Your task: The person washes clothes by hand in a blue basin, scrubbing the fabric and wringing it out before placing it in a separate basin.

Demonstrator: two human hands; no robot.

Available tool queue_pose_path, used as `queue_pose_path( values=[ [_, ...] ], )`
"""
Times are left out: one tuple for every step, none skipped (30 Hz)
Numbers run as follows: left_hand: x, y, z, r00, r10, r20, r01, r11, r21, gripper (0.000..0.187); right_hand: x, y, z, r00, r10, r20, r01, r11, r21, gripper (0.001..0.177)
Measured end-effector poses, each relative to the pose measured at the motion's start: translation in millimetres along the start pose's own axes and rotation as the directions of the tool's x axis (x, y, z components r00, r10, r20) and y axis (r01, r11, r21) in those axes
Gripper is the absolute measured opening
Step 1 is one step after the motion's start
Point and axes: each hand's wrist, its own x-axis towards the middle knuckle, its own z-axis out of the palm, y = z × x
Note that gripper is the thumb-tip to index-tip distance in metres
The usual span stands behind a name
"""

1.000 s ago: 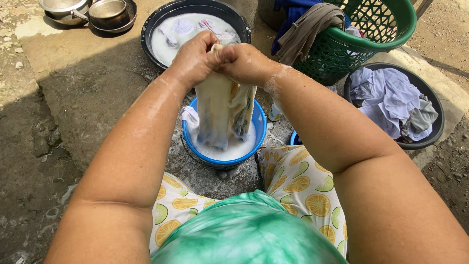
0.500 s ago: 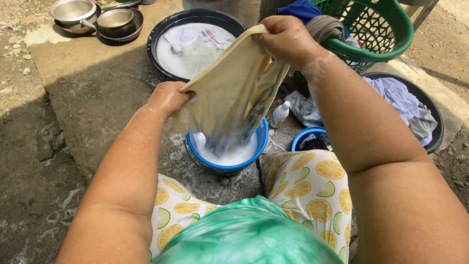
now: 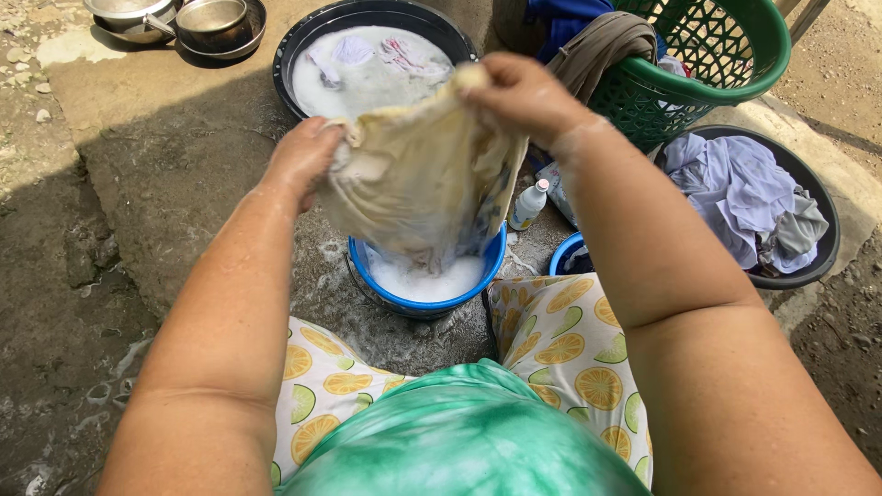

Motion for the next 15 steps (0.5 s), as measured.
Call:
queue_pose_path(
  values=[
    [5.8, 5.6, 12.9, 0.998, 0.025, 0.061, -0.030, 0.996, 0.082, 0.032, -1.5, -1.0, 21.3, 0.960, -0.233, 0.154, 0.272, 0.902, -0.334, 0.055],
    [13.6, 10.6, 26.9, 0.979, 0.158, 0.130, -0.172, 0.980, 0.105, 0.033, -5.3, -1.5, 41.0, 0.851, -0.371, 0.373, 0.525, 0.635, -0.567, 0.073],
    [21.3, 13.7, 41.5, 0.938, 0.284, 0.200, -0.311, 0.943, 0.118, 0.036, -5.5, -5.0, 58.7, 0.874, -0.311, 0.372, 0.468, 0.745, -0.476, 0.068],
    [27.9, 14.2, 52.8, 0.938, 0.277, 0.207, -0.305, 0.945, 0.116, 0.036, -5.2, -9.5, 73.1, 0.892, -0.248, 0.378, 0.394, 0.837, -0.379, 0.063],
    [32.6, 14.2, 62.4, 0.904, 0.365, 0.225, -0.352, 0.931, -0.093, 0.036, -5.8, -14.3, 82.5, 0.894, -0.239, 0.379, 0.385, 0.842, -0.378, 0.063],
    [35.8, 16.2, 67.0, 0.863, 0.459, 0.214, -0.389, 0.871, -0.301, 0.039, -2.7, -21.9, 87.7, 0.957, -0.014, 0.291, 0.143, 0.892, -0.429, 0.049],
    [36.5, 17.1, 66.1, 0.862, 0.460, 0.212, -0.389, 0.870, -0.303, 0.039, -1.6, -28.1, 88.6, 0.956, 0.216, 0.196, -0.106, 0.883, -0.457, 0.042],
    [35.5, 15.5, 61.8, 0.869, 0.462, 0.179, -0.417, 0.877, -0.239, 0.048, -0.8, -32.8, 84.3, 0.955, 0.220, 0.198, -0.108, 0.882, -0.458, 0.042],
    [32.6, 10.7, 59.8, 0.873, 0.466, 0.146, -0.441, 0.881, -0.173, 0.059, 2.6, -38.4, 76.1, 0.983, 0.088, 0.161, -0.033, 0.947, -0.318, 0.036],
    [29.0, 3.2, 61.8, 0.873, 0.466, 0.147, -0.441, 0.881, -0.173, 0.059, 6.4, -44.8, 67.1, 0.994, -0.041, 0.102, 0.059, 0.983, -0.176, 0.033],
    [26.6, -7.4, 65.4, 0.861, 0.452, 0.233, -0.401, 0.885, -0.236, 0.056, 10.9, -51.8, 57.4, 0.996, -0.063, 0.056, 0.065, 0.997, -0.040, 0.033],
    [25.6, -21.8, 71.8, 0.839, 0.438, 0.322, -0.351, 0.889, -0.294, 0.055, 11.3, -55.9, 48.3, 0.997, -0.073, 0.007, 0.072, 0.993, 0.095, 0.034],
    [26.4, -39.7, 78.1, 0.868, 0.375, 0.326, -0.292, 0.916, -0.276, 0.049, 8.9, -57.5, 36.5, 0.992, 0.025, -0.124, -0.013, 0.996, 0.093, 0.032],
    [30.6, -58.0, 84.4, 0.891, 0.315, 0.326, -0.236, 0.937, -0.259, 0.043, 8.5, -58.6, 23.2, 0.960, 0.114, -0.254, -0.092, 0.991, 0.099, 0.031],
    [36.1, -77.0, 94.1, 0.926, 0.245, 0.287, -0.213, 0.967, -0.139, 0.039, 8.2, -56.2, 16.2, 0.960, 0.115, -0.256, -0.092, 0.991, 0.097, 0.031]
  ],
)
